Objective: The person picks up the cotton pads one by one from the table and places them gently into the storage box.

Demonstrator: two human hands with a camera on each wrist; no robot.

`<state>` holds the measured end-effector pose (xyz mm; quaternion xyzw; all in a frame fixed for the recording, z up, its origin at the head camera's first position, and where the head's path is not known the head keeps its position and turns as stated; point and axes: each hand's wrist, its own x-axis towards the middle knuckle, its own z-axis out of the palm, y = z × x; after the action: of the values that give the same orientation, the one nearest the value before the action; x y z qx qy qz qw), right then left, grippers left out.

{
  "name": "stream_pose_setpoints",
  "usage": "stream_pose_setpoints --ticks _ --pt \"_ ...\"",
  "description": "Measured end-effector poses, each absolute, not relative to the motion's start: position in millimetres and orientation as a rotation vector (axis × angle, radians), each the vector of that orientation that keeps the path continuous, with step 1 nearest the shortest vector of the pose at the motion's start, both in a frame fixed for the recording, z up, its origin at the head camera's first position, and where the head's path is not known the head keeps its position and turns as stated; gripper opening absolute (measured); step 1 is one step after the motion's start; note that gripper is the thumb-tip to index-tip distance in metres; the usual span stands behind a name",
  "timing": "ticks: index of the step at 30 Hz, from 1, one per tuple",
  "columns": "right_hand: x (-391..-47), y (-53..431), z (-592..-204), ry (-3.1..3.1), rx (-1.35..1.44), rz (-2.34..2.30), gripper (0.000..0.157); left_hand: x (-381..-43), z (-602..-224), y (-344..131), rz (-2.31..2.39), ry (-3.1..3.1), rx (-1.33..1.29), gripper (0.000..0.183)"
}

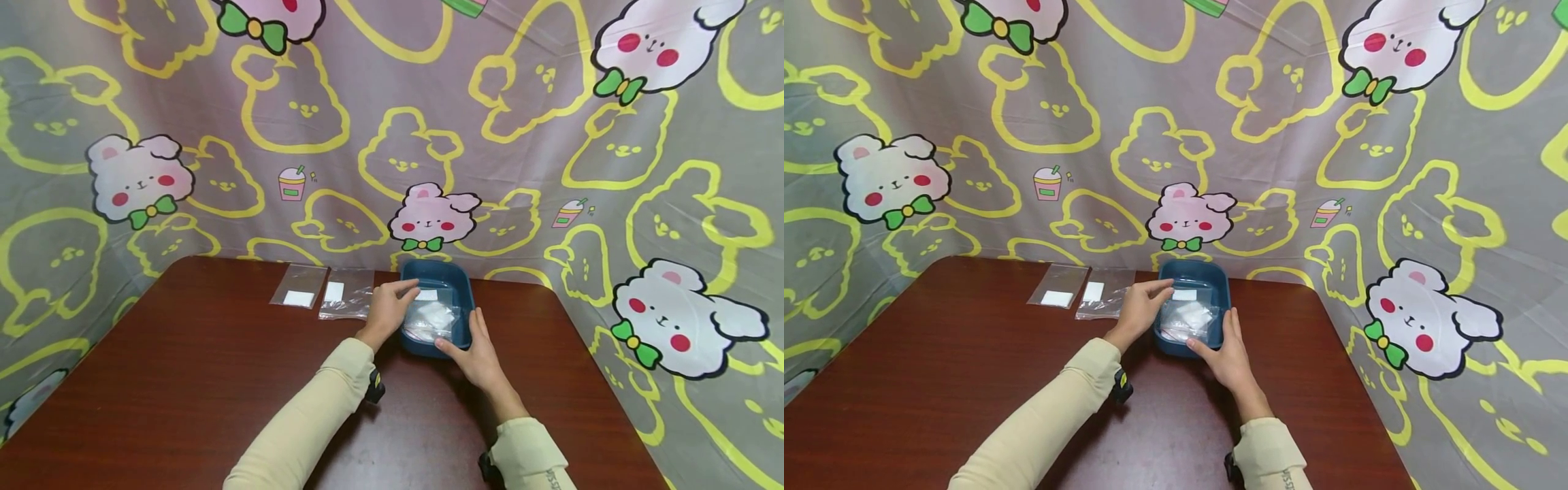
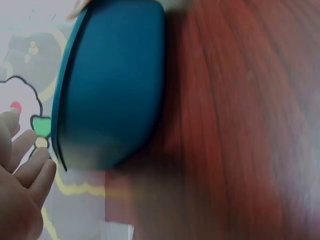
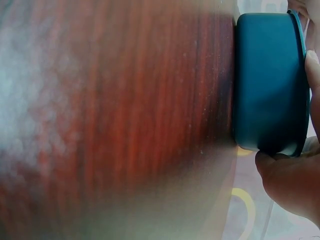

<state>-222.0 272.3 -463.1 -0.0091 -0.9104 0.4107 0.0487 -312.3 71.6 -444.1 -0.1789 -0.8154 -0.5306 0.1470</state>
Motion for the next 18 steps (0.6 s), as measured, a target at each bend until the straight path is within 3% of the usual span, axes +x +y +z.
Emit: stream_pose_setpoints --ticks 11,18 --pt "-220.3 272.5 -463.2 -2.763 -0.034 1.264 0.111 -333.1 -454.2 26.8 -1.377 -2.414 -0.344 0.027" --pt "-221.3 272.5 -462.0 -2.775 -0.037 1.262 0.112 -346.1 -461.8 -4.5 -1.207 -2.625 -0.322 0.038"
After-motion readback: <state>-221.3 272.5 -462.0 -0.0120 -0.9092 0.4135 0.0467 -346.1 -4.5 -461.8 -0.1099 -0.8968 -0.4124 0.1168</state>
